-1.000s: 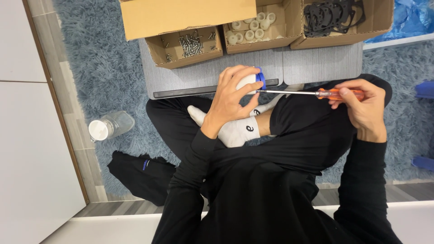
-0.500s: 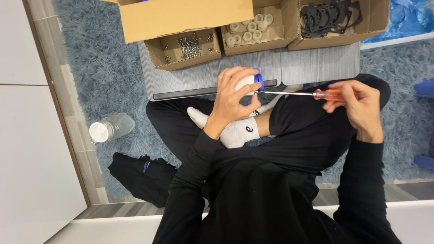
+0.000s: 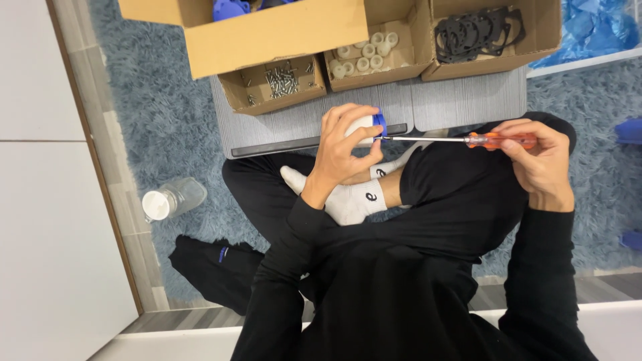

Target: The person sits on the floor and assembles a white plastic electrical component with a blue cover. They use a screwdriver to tighten screws into the component, then remove the cover to inspect the interior before reassembling it.

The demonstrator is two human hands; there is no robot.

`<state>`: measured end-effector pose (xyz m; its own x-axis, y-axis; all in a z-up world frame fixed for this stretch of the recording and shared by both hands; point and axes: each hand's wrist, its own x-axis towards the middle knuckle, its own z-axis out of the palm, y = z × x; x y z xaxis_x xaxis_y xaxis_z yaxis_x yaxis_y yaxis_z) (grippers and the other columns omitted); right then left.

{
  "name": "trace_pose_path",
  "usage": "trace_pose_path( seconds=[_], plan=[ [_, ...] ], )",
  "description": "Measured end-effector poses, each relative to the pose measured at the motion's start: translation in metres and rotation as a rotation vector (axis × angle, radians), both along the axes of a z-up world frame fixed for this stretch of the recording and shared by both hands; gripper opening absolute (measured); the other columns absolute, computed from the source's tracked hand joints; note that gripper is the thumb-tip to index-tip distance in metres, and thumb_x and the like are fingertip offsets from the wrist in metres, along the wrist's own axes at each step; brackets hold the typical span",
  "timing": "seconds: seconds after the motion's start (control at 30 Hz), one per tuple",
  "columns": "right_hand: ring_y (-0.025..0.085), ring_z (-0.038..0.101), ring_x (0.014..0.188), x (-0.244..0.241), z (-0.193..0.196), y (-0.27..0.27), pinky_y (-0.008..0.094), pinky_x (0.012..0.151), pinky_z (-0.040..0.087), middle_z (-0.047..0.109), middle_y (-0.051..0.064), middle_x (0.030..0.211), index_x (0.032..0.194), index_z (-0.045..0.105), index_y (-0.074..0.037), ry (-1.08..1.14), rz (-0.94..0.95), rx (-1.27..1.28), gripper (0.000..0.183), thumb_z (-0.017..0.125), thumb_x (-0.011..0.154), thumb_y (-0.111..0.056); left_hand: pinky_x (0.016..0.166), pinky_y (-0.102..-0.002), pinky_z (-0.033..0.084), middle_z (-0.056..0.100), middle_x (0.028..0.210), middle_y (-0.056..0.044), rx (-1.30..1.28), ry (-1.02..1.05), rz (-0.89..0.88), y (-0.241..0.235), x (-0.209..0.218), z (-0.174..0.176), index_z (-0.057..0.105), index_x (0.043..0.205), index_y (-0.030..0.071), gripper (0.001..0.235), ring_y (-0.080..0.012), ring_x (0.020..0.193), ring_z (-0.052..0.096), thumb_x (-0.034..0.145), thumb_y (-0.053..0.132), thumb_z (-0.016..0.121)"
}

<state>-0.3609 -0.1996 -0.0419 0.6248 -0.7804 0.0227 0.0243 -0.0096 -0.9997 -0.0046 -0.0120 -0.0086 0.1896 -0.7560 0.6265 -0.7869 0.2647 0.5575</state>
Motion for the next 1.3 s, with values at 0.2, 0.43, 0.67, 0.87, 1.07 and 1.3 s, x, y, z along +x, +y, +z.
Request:
trace_pose_path(
  seconds=[0.2, 0.43, 0.67, 0.87, 1.07, 1.3],
  plan=[
    [0.027, 0.074, 0.121, 0.005, 0.004, 0.001, 0.034, 0.110, 0.067, 0.072, 0.019, 0.123, 0.117, 0.072, -0.001, -0.020, -0.034, 0.010, 0.013, 0.074, 0.105, 0.002, 0.102, -0.045, 0.046, 0.073, 0.132, -0.006, 0.001, -0.036, 0.014, -0.003, 0.005, 0.012, 0.071, 0.107, 0.015, 0.020, -0.0328, 0.122, 0.065, 0.090, 0.011, 0.081],
    [0.026, 0.075, 0.117, 0.008, 0.003, 0.000, 0.032, 0.110, 0.065, 0.072, 0.020, 0.125, 0.118, 0.072, 0.001, -0.036, -0.065, 0.008, 0.015, 0.075, 0.102, 0.000, 0.102, -0.045, 0.049, 0.072, 0.132, -0.005, -0.023, -0.077, 0.001, -0.009, 0.008, 0.014, 0.075, 0.107, 0.015, 0.012, -0.0324, 0.123, 0.064, 0.097, 0.010, 0.079],
    [0.027, 0.074, 0.121, 0.007, -0.001, 0.002, 0.033, 0.110, 0.067, 0.072, 0.020, 0.125, 0.118, 0.072, 0.001, -0.061, -0.096, 0.009, 0.017, 0.075, 0.101, 0.004, 0.109, -0.050, 0.047, 0.073, 0.130, -0.005, 0.025, -0.098, -0.034, -0.009, 0.009, 0.022, 0.077, 0.110, 0.016, 0.009, -0.0318, 0.127, 0.064, 0.101, 0.014, 0.078],
    [0.028, 0.077, 0.117, 0.008, 0.002, 0.002, 0.034, 0.110, 0.070, 0.072, 0.019, 0.128, 0.119, 0.071, 0.001, -0.085, -0.121, 0.039, 0.016, 0.074, 0.104, 0.002, 0.111, -0.051, 0.047, 0.075, 0.124, -0.005, -0.004, -0.115, -0.048, -0.009, 0.012, 0.028, 0.078, 0.110, 0.013, 0.007, -0.0322, 0.125, 0.065, 0.104, 0.011, 0.080],
    [0.028, 0.077, 0.115, 0.012, 0.005, 0.001, 0.033, 0.109, 0.070, 0.073, 0.016, 0.129, 0.121, 0.071, 0.000, -0.084, -0.184, 0.023, 0.014, 0.074, 0.108, -0.001, 0.103, -0.042, 0.048, 0.076, 0.117, -0.002, -0.085, -0.151, 0.050, -0.003, 0.036, 0.046, 0.078, 0.107, 0.012, 0.006, -0.0295, 0.119, 0.067, 0.102, 0.011, 0.082],
    [0.028, 0.076, 0.117, 0.024, 0.006, -0.001, 0.038, 0.113, 0.071, 0.072, 0.016, 0.126, 0.120, 0.071, 0.001, -0.096, -0.229, -0.011, 0.012, 0.074, 0.109, 0.000, 0.099, -0.039, 0.048, 0.075, 0.110, -0.004, -0.167, -0.223, 0.309, 0.013, 0.086, 0.075, 0.081, 0.103, 0.009, 0.009, -0.0259, 0.110, 0.066, 0.098, 0.010, 0.088]
  ],
)
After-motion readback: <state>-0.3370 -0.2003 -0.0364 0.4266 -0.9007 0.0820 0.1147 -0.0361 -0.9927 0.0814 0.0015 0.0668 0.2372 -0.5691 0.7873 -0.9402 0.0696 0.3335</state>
